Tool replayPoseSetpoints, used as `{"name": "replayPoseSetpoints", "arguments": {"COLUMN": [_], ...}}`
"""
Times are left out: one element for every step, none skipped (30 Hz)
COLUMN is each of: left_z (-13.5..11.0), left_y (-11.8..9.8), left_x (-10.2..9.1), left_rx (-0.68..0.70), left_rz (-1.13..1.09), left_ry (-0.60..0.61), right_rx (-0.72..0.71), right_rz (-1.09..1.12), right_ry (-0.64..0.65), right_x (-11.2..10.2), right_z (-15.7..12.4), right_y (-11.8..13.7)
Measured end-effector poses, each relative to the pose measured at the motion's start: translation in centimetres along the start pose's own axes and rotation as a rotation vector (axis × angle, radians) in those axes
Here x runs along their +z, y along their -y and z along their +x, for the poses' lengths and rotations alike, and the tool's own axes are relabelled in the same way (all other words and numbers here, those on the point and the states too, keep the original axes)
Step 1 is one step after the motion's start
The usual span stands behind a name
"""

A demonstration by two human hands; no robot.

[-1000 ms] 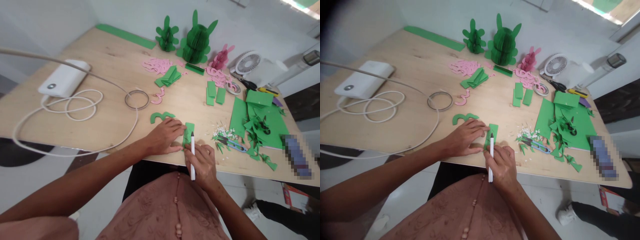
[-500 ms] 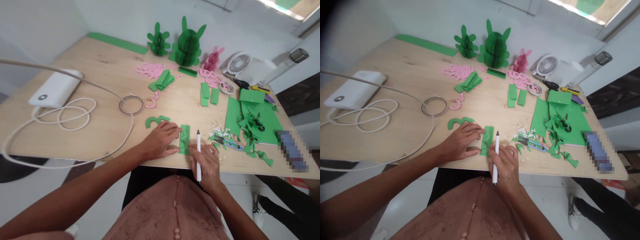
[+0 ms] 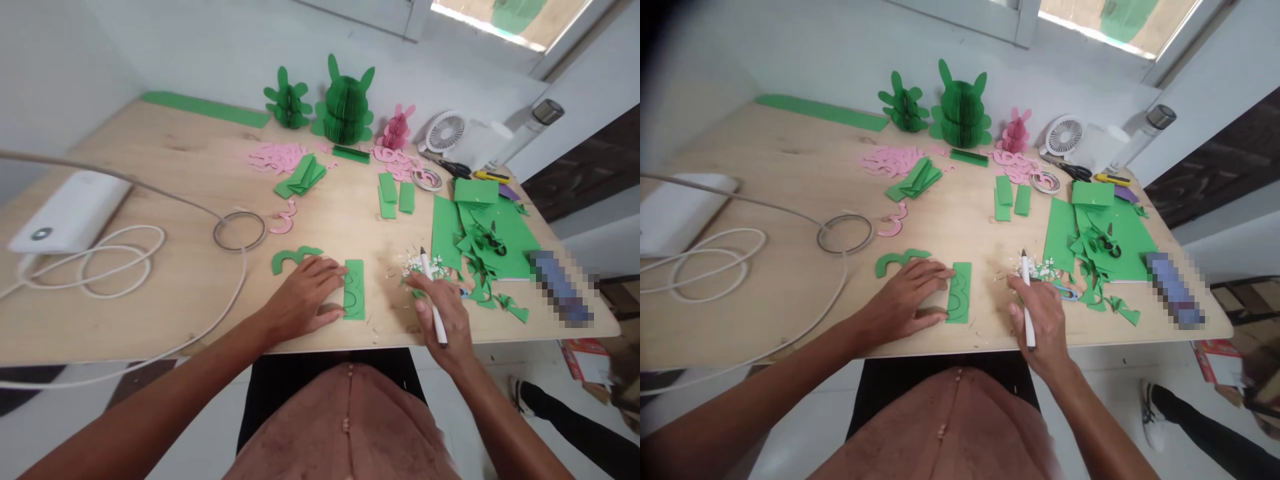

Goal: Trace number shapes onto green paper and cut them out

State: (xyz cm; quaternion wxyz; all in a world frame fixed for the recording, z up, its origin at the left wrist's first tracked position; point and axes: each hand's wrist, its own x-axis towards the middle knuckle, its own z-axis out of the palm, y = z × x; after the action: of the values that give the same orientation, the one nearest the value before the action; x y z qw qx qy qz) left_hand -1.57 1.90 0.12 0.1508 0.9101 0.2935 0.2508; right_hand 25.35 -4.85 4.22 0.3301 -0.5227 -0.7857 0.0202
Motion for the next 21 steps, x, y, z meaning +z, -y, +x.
{"name": "replayPoseSetpoints", "arguments": {"left_z": [0.0,0.0,0.0,0.0,0.0,-0.1,-0.1,-0.1,-0.1,-0.1,-0.1,-0.2,-0.2,-0.2,-0.2,-0.2,-0.2,-0.2,-0.2,-0.2,-0.2], "left_y": [-0.1,-0.1,-0.1,-0.2,-0.2,-0.2,-0.2,-0.1,-0.1,-0.1,0.0,0.0,0.0,0.1,0.1,0.1,0.1,0.1,0.1,0.1,0.1], "left_x": [0.0,-0.1,-0.1,-0.1,-0.1,-0.1,-0.1,0.0,0.0,0.0,0.0,0.1,0.1,0.1,0.1,0.1,0.1,0.1,0.1,0.0,0.0], "left_rx": [-0.009,-0.017,-0.023,-0.026,-0.025,-0.023,-0.020,-0.015,-0.009,-0.004,0.002,0.007,0.010,0.012,0.013,0.012,0.012,0.012,0.012,0.011,0.008], "left_rz": [0.000,-0.001,-0.001,0.000,0.001,0.004,0.008,0.013,0.017,0.022,0.025,0.028,0.029,0.029,0.028,0.025,0.022,0.018,0.015,0.013,0.012], "left_ry": [0.005,0.010,0.012,0.012,0.010,0.007,0.003,-0.001,-0.005,-0.009,-0.012,-0.014,-0.014,-0.015,-0.015,-0.017,-0.019,-0.022,-0.024,-0.022,-0.019], "right_rx": [0.056,0.111,0.160,0.198,0.232,0.262,0.292,0.325,0.361,0.399,0.438,0.476,0.507,0.530,0.543,0.547,0.542,0.526,0.496,0.451,0.390], "right_rz": [0.096,0.187,0.269,0.348,0.423,0.492,0.556,0.610,0.654,0.686,0.706,0.714,0.717,0.716,0.713,0.709,0.701,0.686,0.657,0.612,0.550], "right_ry": [-0.007,-0.016,-0.019,-0.027,-0.030,-0.032,-0.041,-0.052,-0.067,-0.081,-0.089,-0.094,-0.096,-0.098,-0.098,-0.099,-0.099,-0.090,-0.072,-0.051,-0.029], "right_x": [0.5,1.0,1.6,2.2,2.7,3.2,3.7,4.1,4.5,4.9,5.3,5.7,6.0,6.4,6.7,7.0,7.2,7.4,7.6,7.7,7.7], "right_z": [0.2,0.5,0.7,1.0,1.4,1.8,2.2,2.6,3.1,3.5,3.9,4.3,4.6,4.9,5.1,5.2,5.2,5.2,5.1,4.9,4.7], "right_y": [0.6,1.3,1.9,2.4,2.9,3.2,3.5,3.6,3.7,3.6,3.5,3.4,3.2,3.1,3.0,2.9,2.8,2.9,2.9,3.0,3.1]}}
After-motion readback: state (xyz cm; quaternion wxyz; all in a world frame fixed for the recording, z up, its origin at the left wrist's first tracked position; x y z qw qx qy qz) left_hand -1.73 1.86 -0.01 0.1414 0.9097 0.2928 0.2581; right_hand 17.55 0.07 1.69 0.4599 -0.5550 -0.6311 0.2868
